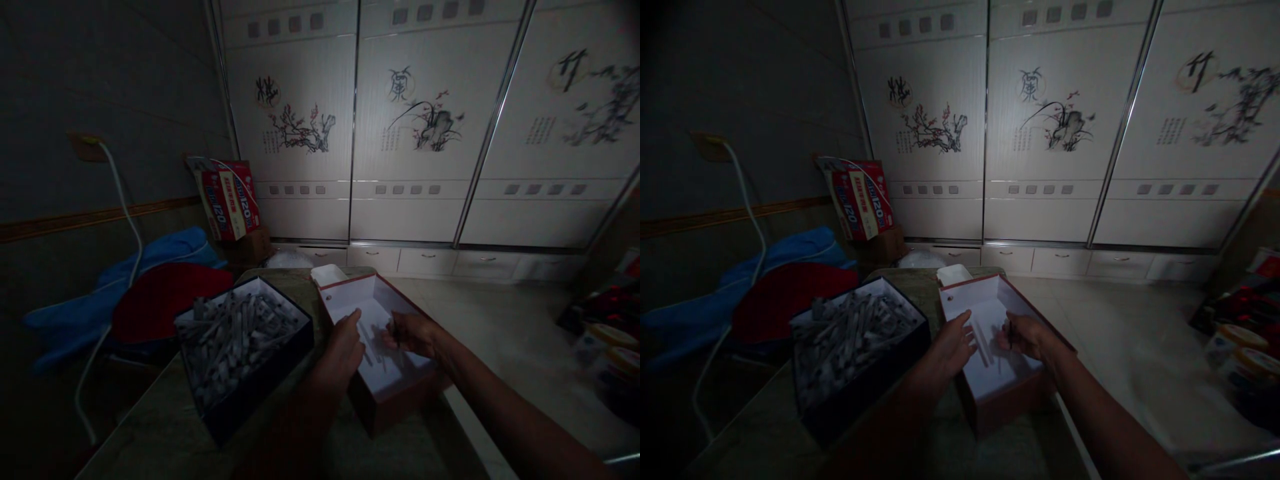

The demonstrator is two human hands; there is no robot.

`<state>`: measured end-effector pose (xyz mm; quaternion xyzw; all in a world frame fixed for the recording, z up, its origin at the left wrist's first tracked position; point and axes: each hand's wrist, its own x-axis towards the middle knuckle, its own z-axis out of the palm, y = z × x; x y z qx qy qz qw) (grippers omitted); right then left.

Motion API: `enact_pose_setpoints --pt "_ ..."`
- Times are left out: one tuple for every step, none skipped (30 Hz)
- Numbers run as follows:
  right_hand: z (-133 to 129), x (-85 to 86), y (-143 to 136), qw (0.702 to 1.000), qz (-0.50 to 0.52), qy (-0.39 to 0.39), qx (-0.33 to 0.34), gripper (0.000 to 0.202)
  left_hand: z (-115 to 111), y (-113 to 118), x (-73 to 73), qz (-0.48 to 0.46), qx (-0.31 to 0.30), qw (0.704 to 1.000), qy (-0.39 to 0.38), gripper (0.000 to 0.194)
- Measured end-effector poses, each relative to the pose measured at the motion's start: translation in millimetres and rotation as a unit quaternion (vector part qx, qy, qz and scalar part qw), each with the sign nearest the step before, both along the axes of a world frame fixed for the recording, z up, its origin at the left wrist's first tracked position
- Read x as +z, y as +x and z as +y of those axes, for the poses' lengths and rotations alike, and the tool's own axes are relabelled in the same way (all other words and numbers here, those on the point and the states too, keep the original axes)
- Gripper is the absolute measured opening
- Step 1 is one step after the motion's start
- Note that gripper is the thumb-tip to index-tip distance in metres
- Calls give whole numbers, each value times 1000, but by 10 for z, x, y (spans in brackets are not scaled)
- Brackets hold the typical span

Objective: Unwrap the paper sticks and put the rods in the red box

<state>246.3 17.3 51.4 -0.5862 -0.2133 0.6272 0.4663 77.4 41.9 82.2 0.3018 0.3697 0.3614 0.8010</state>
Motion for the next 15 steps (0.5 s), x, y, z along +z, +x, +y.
enact_pose_setpoints --pt "-3 -18 18 1000 -4 -2 -1 32 -20 -29 18 4 15 1000 4 17" --pt "-5 -33 37 1000 -11 -6 -4 32 -46 -67 36 8 32 999 9 19" --pt "-7 -46 57 1000 -20 -12 -7 32 -76 -116 53 9 50 999 14 23" --pt "-10 -53 77 999 -30 -20 -11 33 -109 -175 67 3 68 997 22 28" --pt "-14 -56 96 999 -42 -28 -15 36 -143 -244 76 -5 84 996 35 33" --pt "-18 -52 114 998 -54 -34 -18 41 -177 -324 81 -15 99 994 53 38" --pt "-24 -42 129 997 -67 -37 -21 46 -210 -415 80 -23 115 990 74 41" --pt "-31 -22 143 996 -80 -36 -24 49 -244 -517 73 -28 129 987 97 44" --pt "-39 5 152 995 -93 -30 -27 51 -279 -630 59 -26 141 983 117 47" --pt "-48 41 157 994 -104 -23 -28 50 -319 -755 39 -16 148 979 136 50" --pt "-59 85 156 993 -114 -14 -28 48 -363 -891 13 -2 148 977 153 54" --pt "-71 137 148 992 -124 -4 -28 45 -414 -1036 -19 17 142 975 172 58" --pt "-85 195 130 991 -134 11 -28 41 -472 -1188 -54 41 129 971 195 59" --pt "-100 258 103 989 -145 28 -28 36 -534 -1345 -91 69 112 967 220 57" --pt "-116 324 63 986 -156 49 -30 31 -599 -1505 -127 102 113 959 239 52"
